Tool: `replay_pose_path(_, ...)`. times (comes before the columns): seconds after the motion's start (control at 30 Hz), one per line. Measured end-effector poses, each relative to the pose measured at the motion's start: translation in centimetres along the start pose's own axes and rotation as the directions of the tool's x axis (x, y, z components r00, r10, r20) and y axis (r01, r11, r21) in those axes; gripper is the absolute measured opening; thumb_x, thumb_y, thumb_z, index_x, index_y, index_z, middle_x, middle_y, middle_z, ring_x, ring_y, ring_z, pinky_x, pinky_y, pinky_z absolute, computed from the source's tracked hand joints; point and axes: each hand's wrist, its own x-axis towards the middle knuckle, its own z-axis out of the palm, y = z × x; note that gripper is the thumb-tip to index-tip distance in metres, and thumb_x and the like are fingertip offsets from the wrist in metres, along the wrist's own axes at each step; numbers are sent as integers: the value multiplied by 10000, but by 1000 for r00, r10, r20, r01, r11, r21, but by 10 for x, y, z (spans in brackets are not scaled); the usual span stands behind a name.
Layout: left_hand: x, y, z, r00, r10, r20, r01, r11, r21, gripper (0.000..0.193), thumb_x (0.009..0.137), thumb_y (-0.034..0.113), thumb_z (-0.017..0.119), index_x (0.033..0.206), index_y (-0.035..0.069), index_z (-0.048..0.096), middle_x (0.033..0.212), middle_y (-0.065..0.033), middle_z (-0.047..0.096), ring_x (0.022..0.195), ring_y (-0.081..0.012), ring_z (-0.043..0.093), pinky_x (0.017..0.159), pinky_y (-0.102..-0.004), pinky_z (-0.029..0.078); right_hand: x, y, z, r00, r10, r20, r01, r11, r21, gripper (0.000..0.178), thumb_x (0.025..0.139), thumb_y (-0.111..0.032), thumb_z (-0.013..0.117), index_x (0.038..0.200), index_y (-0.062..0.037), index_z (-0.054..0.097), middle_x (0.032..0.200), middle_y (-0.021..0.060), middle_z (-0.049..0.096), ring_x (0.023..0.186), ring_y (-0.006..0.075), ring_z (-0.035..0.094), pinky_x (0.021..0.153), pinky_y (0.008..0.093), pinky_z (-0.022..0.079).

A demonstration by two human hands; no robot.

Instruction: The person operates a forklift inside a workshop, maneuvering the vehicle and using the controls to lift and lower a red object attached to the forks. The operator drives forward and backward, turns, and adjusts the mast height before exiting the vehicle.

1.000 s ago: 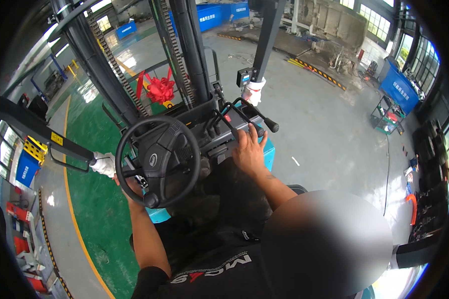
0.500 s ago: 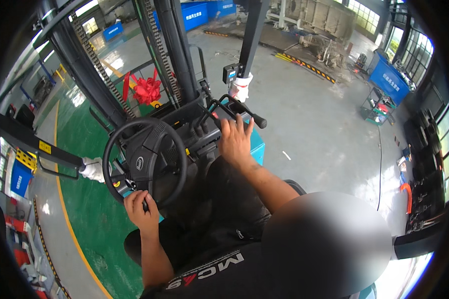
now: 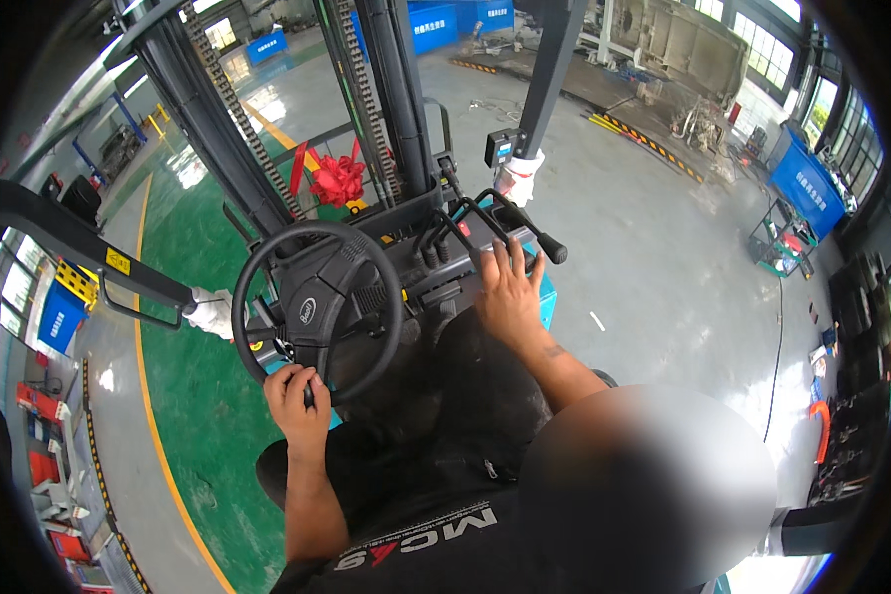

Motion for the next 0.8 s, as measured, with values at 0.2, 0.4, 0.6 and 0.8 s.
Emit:
replay_pose_path(0.2, -3, -9, -2, 999, 23, -26, -23, 1000, 20, 208, 871, -26, 746, 1072, 21, 719, 1132, -149, 643, 988, -329, 650, 828, -436, 549, -9, 9, 9, 997, -66, -48, 66, 998, 5, 677, 842, -208, 769, 1459, -58, 532, 1566, 165, 543, 1501, 392, 441, 1122, 695, 328)
replay_pose_path(0.4, -4, -27, -8, 999, -12, -34, 12, 1000, -8, 253, 879, -47, 724, 1125, 5, 701, 1147, -168, 629, 977, -329, 675, 822, -426, 565, -9, -4, 15, 992, -25, -123, 26, 1000, 10, 655, 835, -199, 763, 1434, -44, 548, 1428, 156, 617, 1483, 383, 460, 1112, 671, 339)
replay_pose_path(0.6, -7, -38, -9, 999, 8, -31, -9, 999, -33, 245, 881, -50, 721, 1120, 3, 702, 1130, -162, 638, 996, -330, 675, 840, -427, 565, -11, -10, 21, 981, -57, -187, 59, 998, 6, 625, 822, -181, 764, 1398, -34, 570, 1314, 145, 666, 1441, 369, 497, 1097, 654, 355)
replay_pose_path(0.8, -13, -48, -11, 998, -24, -61, 21, 999, -45, 211, 877, -13, 742, 1082, 15, 707, 1116, -152, 632, 977, -337, 650, 825, -438, 554, -17, -27, 28, 978, -44, -203, 45, 999, -3, 617, 829, -183, 768, 1395, -41, 567, 1275, 138, 669, 1431, 361, 505, 1094, 662, 350)
